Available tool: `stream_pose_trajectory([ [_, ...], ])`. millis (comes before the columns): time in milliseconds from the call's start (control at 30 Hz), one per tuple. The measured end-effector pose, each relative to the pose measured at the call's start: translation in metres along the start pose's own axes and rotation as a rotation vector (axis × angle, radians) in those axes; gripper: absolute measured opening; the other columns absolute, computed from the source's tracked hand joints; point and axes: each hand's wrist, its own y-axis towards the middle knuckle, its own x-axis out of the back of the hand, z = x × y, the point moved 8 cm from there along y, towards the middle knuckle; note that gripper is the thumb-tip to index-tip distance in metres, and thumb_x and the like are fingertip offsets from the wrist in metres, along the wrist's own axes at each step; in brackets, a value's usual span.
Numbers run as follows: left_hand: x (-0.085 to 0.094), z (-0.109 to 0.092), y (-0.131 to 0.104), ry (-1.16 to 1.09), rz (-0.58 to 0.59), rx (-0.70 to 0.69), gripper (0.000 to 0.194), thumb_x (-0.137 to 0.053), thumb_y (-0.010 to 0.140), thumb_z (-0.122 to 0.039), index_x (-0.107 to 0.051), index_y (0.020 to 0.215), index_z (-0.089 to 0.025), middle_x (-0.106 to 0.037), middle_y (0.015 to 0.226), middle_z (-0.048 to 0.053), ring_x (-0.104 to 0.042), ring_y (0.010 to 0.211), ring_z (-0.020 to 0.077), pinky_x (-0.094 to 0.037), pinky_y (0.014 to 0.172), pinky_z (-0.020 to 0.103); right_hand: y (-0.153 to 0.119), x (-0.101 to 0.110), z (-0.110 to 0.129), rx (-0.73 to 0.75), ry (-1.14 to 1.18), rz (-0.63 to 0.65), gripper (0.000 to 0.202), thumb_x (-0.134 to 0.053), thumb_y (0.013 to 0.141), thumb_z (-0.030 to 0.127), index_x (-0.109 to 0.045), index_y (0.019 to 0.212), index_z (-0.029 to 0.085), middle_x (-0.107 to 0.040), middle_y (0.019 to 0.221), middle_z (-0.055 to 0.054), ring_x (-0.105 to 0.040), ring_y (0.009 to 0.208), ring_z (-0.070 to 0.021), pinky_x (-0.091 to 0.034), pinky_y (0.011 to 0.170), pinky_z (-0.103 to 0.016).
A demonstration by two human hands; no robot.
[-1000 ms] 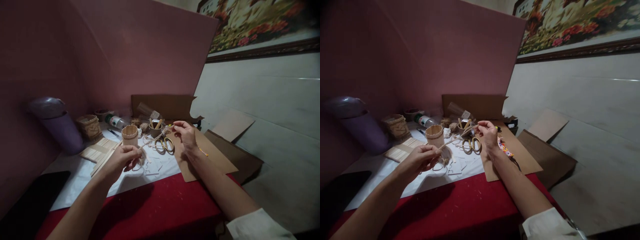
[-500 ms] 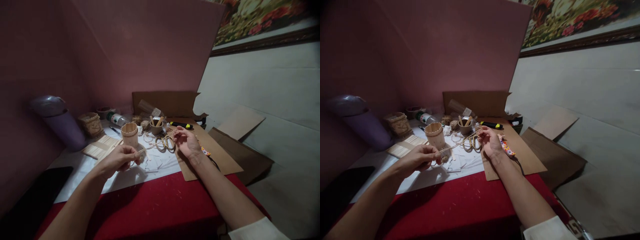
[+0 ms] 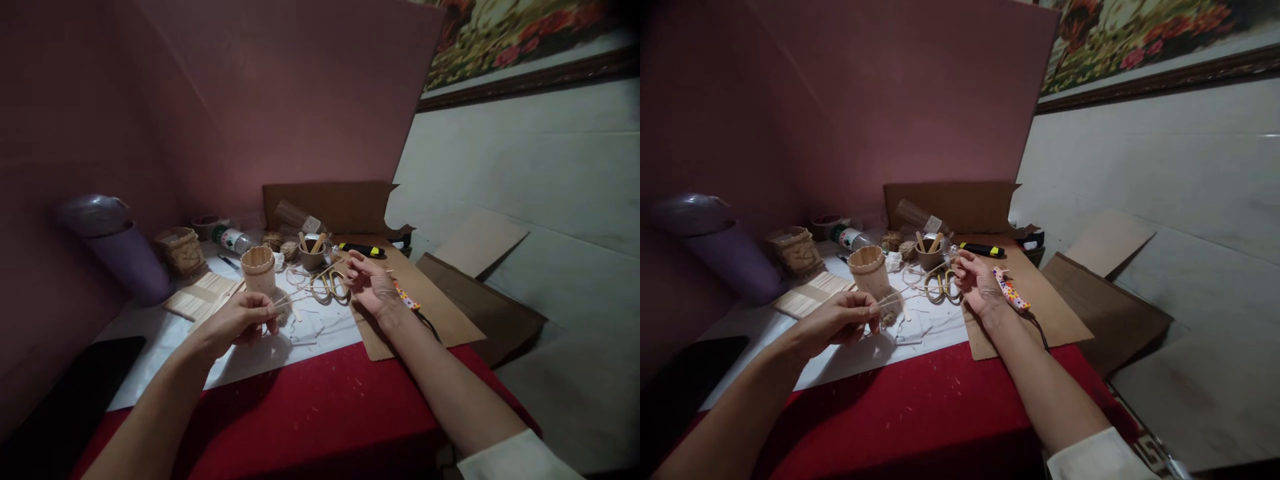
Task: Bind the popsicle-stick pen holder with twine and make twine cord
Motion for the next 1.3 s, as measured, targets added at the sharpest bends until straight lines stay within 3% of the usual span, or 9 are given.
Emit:
stream_pose_trajectory([
  [133,0.000,0.003,0.000,0.004,0.004,0.008,0.028,-0.065,0.073,-0.041,-0.055,0.068,-0.015,-0.065,0.063,0.003,-0.040,0.035,0.0041,-0.018,0.035,0.018,0.001,0.002,-0.001,-0.002,0.042,-0.031,0.021,-0.060,0.070,0.003,-0.062,0.085,0.018,-0.067,0.074,0.000,-0.044,0.044,-0.0028,-0.040,0.044,-0.015],
  [267,0.000,0.001,-0.001,0.004,-0.004,-0.007,0.029,-0.065,0.073,-0.042,-0.055,0.068,-0.015,-0.064,0.064,0.002,-0.040,0.037,0.0042,-0.020,0.036,0.018,-0.001,-0.004,-0.007,-0.077,0.088,0.052,0.024,-0.055,0.073,0.000,-0.064,0.088,0.018,-0.068,0.078,-0.001,-0.041,0.040,-0.0007,-0.041,0.045,-0.014],
  [400,0.001,0.000,0.000,0.012,-0.024,-0.010,0.030,-0.065,0.073,-0.043,-0.056,0.067,-0.015,-0.064,0.063,0.003,-0.038,0.036,0.0042,-0.018,0.035,0.018,0.000,-0.004,-0.009,-0.081,0.147,0.066,0.028,-0.054,0.073,-0.002,-0.065,0.089,0.019,-0.067,0.073,0.001,-0.060,0.058,-0.0059,-0.048,0.055,-0.017],
  [500,0.001,0.001,0.001,0.012,-0.027,0.002,0.029,-0.066,0.072,-0.042,-0.056,0.067,-0.016,-0.064,0.061,0.002,-0.039,0.035,0.0048,-0.019,0.035,0.018,0.003,0.002,-0.007,-0.046,0.196,0.018,0.027,-0.055,0.073,-0.001,-0.065,0.086,0.020,-0.067,0.073,0.003,-0.064,0.069,-0.0082,-0.050,0.061,-0.020],
  [667,0.001,0.001,0.000,0.008,-0.033,0.008,0.029,-0.066,0.071,-0.043,-0.057,0.064,-0.016,-0.062,0.057,0.002,-0.038,0.034,0.0046,-0.018,0.034,0.018,0.007,0.009,-0.003,0.002,0.255,-0.044,0.025,-0.055,0.073,-0.002,-0.066,0.077,0.021,-0.069,0.076,0.003,-0.062,0.071,-0.0076,-0.048,0.060,-0.019],
  [933,0.003,0.002,0.001,0.019,-0.027,-0.018,0.028,-0.062,0.075,-0.041,-0.056,0.066,-0.015,-0.061,0.058,0.002,-0.037,0.034,0.0042,-0.018,0.033,0.018,0.007,0.015,0.008,0.060,0.209,-0.065,0.025,-0.055,0.071,-0.001,-0.065,0.073,0.021,-0.065,0.069,0.003,-0.045,0.049,-0.0046,-0.038,0.045,-0.016],
  [1133,0.007,-0.001,0.001,-0.017,-0.047,-0.053,0.027,-0.061,0.077,-0.039,-0.053,0.068,-0.015,-0.063,0.063,0.002,-0.039,0.033,0.0038,-0.019,0.032,0.017,0.007,0.014,0.017,0.114,-0.027,-0.045,0.010,-0.071,0.065,0.014,-0.065,0.071,0.018,-0.058,0.062,0.003,-0.040,0.046,-0.0038,-0.029,0.038,-0.015],
  [1300,0.015,-0.017,-0.003,-0.144,-0.156,-0.182,0.026,-0.064,0.075,-0.037,-0.050,0.070,-0.016,-0.063,0.064,0.001,-0.041,0.035,0.0037,-0.018,0.034,0.016,0.007,0.018,0.025,0.225,-0.411,-0.125,0.021,-0.079,0.054,0.018,-0.068,0.072,0.014,-0.058,0.056,0.002,-0.042,0.044,-0.0048,-0.028,0.037,-0.018],
])
